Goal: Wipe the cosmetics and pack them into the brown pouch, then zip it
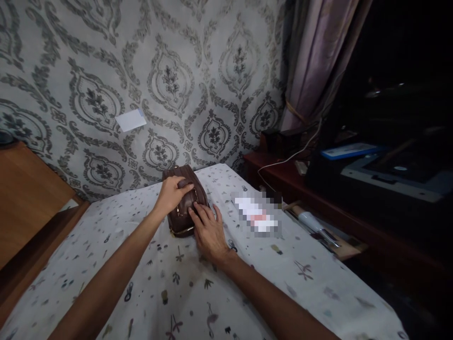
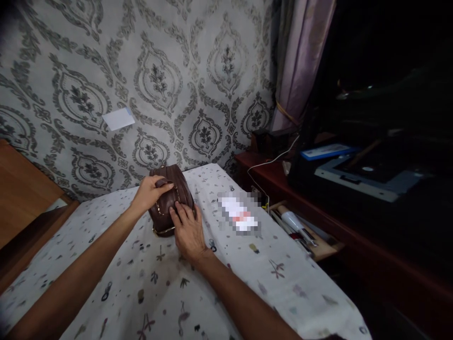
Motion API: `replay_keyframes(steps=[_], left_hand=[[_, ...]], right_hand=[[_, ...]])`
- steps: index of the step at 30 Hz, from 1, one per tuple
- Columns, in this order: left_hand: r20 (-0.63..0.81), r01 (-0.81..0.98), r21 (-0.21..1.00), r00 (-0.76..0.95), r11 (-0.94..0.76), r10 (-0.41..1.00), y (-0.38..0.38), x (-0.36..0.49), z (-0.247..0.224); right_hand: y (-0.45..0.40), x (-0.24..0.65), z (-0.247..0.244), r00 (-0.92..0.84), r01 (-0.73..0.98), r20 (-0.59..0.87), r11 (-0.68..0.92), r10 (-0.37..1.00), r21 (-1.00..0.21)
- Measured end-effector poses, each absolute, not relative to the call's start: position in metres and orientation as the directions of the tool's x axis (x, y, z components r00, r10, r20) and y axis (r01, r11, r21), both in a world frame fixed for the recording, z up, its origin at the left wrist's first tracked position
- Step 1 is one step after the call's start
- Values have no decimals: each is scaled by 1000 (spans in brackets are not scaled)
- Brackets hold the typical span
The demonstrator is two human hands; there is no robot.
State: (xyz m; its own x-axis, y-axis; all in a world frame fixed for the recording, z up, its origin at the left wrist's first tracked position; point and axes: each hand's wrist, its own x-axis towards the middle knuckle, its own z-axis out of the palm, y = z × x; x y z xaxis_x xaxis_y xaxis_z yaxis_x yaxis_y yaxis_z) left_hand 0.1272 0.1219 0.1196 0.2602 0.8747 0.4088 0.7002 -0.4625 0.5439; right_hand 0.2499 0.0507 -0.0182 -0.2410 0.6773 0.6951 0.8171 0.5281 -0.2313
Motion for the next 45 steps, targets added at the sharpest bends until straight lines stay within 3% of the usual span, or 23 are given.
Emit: replay_keyframes(steps=[11, 16, 19, 24, 29, 36, 45], left_hand=[[489, 687, 426, 373, -589, 788, 102, 117, 105], [463, 732, 434, 318, -524, 827, 103, 91, 118], [452, 815, 349, 287, -463, 845, 106, 78, 122], [469, 865, 230, 303, -446, 830, 104, 77, 118], [475, 854, 266, 288, -448, 831, 99, 80, 116], [442, 794, 408, 261, -451, 858, 94, 77, 112], [425, 775, 445, 259, -449, 868, 84, 76, 106]], right_hand=[[48, 248, -17, -209, 798, 683, 526, 700, -295], [44, 246, -18, -248, 729, 763, 634, 596, -258], [41, 241, -18, -327, 661, 780, 719, 534, -215], [40, 239, -19, -389, 650, 722, 726, 572, -225], [45, 238, -24, -388, 678, 732, 712, 560, -184], [40, 229, -24, -344, 727, 712, 653, 613, -211], [34, 229, -20, -388, 761, 617, 615, 685, -204]])
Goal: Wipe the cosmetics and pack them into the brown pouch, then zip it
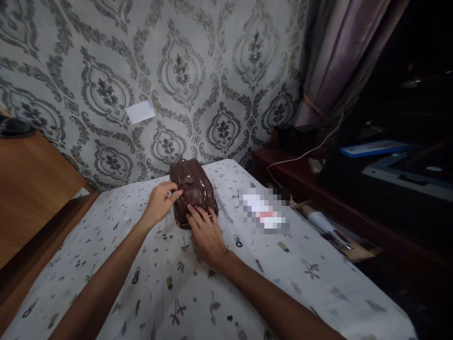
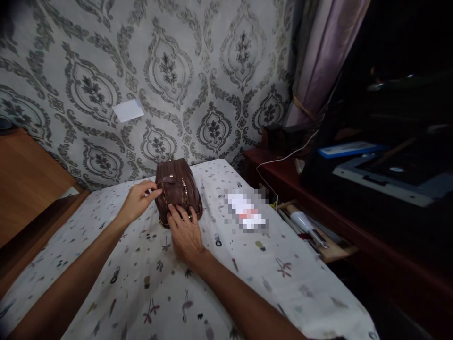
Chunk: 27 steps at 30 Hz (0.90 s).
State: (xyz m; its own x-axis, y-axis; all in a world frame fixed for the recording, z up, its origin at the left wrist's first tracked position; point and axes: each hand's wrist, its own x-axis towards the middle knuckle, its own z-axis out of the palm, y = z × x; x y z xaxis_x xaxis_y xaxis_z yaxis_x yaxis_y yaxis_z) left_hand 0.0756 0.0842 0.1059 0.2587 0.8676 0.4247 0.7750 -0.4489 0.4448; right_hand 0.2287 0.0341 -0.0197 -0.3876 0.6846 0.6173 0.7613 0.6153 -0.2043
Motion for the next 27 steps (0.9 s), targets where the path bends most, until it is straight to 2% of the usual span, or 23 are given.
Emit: replay_keyframes(steps=[4, 8, 14, 19, 23, 27], left_hand=[[432, 759, 454, 270, -466, 861, 84, 75, 104], [431, 755, 456, 276, -471, 859, 82, 76, 104], [511, 846, 231, 314, -480, 800, 80, 89, 106], [493, 821, 216, 375, -528, 785, 86, 111, 112], [468, 831, 135, 427, -540, 774, 97, 125, 112], [477, 849, 139, 394, -509, 786, 108, 130, 108]], right_hand=[[38, 231, -23, -385, 741, 634, 634, 671, -221], [38, 236, -21, -344, 674, 716, 690, 607, -262], [38, 243, -17, -170, 687, 748, 622, 641, -376], [40, 243, -18, -172, 710, 728, 596, 664, -376], [41, 244, -19, -187, 724, 715, 586, 674, -364], [40, 244, -20, -213, 726, 701, 591, 680, -352]])
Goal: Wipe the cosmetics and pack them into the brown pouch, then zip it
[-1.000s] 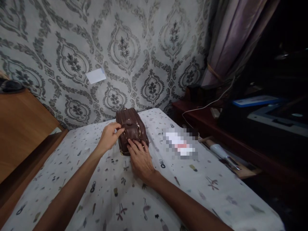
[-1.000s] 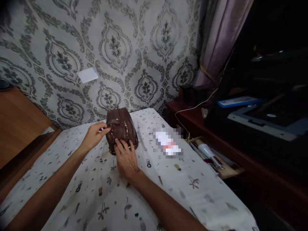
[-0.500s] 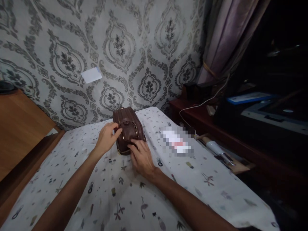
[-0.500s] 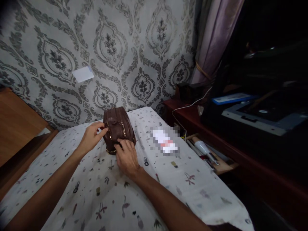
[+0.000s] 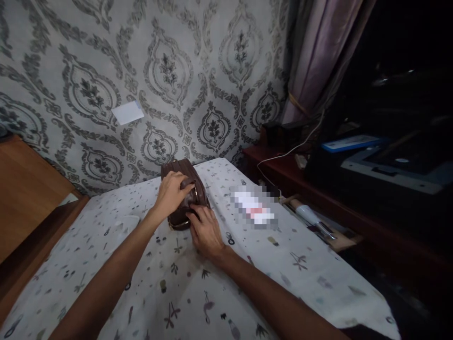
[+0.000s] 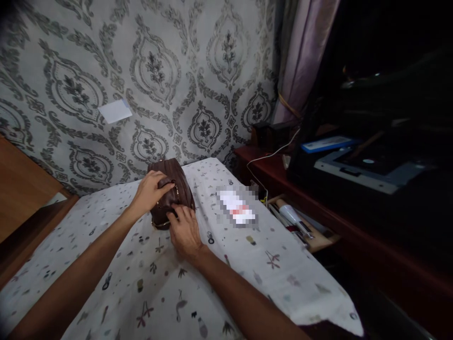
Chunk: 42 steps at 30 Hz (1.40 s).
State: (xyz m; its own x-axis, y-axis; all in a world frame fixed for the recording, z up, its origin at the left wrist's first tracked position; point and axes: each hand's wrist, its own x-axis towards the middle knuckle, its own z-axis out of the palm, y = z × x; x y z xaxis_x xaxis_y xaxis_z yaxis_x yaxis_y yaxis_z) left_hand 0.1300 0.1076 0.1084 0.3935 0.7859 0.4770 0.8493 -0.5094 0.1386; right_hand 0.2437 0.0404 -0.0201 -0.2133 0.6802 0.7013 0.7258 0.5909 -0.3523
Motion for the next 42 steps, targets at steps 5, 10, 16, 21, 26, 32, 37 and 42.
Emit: replay_keyframes(steps=[5, 10, 16, 21, 26, 32, 37, 42], left_hand=[[514, 812, 265, 338, -520, 789, 113, 129, 104], [563, 772, 277, 352, -572, 748, 109, 128, 100], [539, 735, 284, 408, -615, 737, 102, 127, 96], [557, 720, 296, 403, -627, 726, 99, 125, 91], [585, 691, 309, 404, -653, 704, 97, 124, 86], [563, 701, 283, 431, -655, 705, 92, 124, 84], [510, 717, 194, 510, -670, 693, 84, 123, 83], [390, 691, 19, 660, -722, 642, 75, 123, 76]], right_hand=[[39, 244, -21, -234, 735, 670, 580, 704, -353], [38, 243, -21, -257, 737, 668, 589, 698, -332], [38, 242, -24, -276, 745, 669, 594, 690, -305], [38, 241, -26, -292, 750, 666, 596, 686, -286], [38, 241, -27, -307, 740, 666, 611, 680, -282], [38, 241, -25, -308, 747, 663, 605, 682, -276], [33, 238, -26, -295, 777, 661, 576, 690, -254], [28, 226, -32, -337, 777, 604, 576, 722, -255]])
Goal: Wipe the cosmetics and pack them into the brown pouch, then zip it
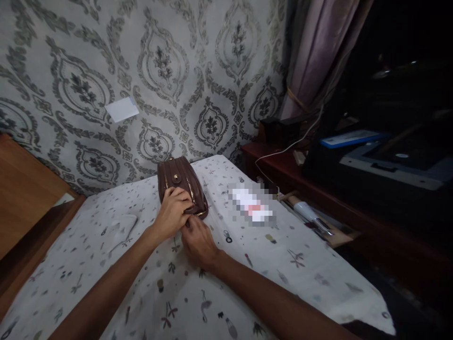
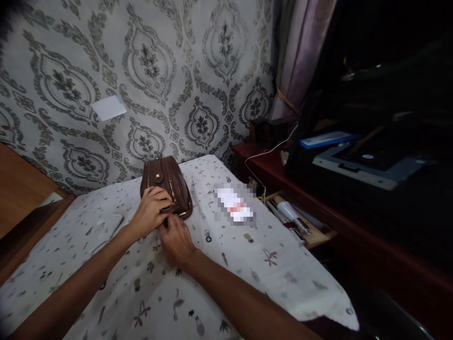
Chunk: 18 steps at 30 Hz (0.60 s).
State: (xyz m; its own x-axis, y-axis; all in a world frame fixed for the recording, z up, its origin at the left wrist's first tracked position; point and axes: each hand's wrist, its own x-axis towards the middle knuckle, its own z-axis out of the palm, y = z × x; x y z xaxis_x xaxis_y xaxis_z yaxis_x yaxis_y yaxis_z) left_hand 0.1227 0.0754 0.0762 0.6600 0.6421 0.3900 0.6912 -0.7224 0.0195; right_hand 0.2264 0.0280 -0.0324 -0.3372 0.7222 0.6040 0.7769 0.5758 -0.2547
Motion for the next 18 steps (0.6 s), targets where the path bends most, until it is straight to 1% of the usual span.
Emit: replay_keyframes(steps=[2, 4, 6, 8, 10, 12, 15, 18], left_hand=[[363, 685, -13, 682, -729, 634, 72, 121, 74], [375, 676, -30, 691, -737, 618, 68, 116, 73], [431, 689, -45, 666, -723, 608, 66, 107, 73], [511, 749, -43, 585, -661, 629, 65, 96, 76], [565, 811, -3, 484, -585, 668, 66, 85, 81], [578, 834, 53, 423, -549, 698, 69, 77, 86], [578, 841, 99, 387, -532, 719, 73, 76, 90], [612, 836, 131, 354, -533, 707, 69, 81, 86]], right_hand=[[27, 223, -33, -348, 781, 578, 570, 738, -257], [26, 223, -31, -352, 787, 558, 561, 751, -259], [25, 225, -28, -358, 784, 552, 564, 753, -260], [24, 227, -25, -355, 775, 564, 572, 746, -269], [24, 229, -25, -343, 760, 593, 586, 729, -281], [25, 229, -26, -334, 746, 621, 602, 709, -285], [28, 230, -29, -344, 741, 622, 610, 703, -280], [29, 231, -29, -361, 727, 602, 620, 712, -297]])
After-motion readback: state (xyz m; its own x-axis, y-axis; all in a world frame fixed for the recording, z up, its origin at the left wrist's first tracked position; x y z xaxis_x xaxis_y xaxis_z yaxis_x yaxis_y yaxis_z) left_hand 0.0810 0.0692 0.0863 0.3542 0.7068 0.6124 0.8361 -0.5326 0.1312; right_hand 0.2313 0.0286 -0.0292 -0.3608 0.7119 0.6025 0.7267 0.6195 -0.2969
